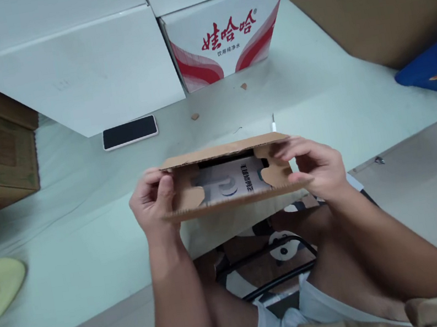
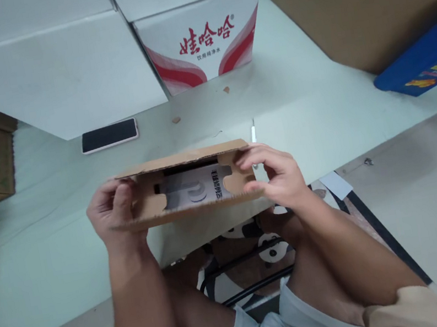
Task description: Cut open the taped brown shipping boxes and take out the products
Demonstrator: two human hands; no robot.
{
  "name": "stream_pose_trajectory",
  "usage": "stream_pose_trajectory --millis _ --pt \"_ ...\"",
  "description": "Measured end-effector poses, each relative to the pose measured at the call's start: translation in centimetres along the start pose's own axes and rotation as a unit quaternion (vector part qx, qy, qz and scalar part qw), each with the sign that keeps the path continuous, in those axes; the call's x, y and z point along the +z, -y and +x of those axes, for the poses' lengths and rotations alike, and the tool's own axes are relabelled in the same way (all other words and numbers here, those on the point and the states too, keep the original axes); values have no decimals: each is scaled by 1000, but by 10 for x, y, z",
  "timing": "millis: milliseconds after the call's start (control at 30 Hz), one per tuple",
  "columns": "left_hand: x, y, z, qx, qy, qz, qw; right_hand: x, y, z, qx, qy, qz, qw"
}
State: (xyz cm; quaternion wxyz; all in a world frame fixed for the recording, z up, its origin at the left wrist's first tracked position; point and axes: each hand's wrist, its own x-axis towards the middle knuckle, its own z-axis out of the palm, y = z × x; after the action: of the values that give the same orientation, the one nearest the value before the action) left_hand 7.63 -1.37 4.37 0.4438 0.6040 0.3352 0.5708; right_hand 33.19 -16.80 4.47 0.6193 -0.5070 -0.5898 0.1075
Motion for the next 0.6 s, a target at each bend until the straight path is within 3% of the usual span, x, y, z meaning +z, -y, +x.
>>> stream_pose_trajectory --millis 133,267,367,600 --pt "-16 -6 7 77 154 78 982 -6 -3 4 2 90 6 996" --pt "-29 -3 9 51 275 120 952 -11 4 6 -24 176 -83 981" --pt "-30 -2 9 41 285 110 951 -11 10 8 -42 202 -124 971" --pt "-26 6 10 90 225 53 969 -6 11 4 -79 226 -134 962"
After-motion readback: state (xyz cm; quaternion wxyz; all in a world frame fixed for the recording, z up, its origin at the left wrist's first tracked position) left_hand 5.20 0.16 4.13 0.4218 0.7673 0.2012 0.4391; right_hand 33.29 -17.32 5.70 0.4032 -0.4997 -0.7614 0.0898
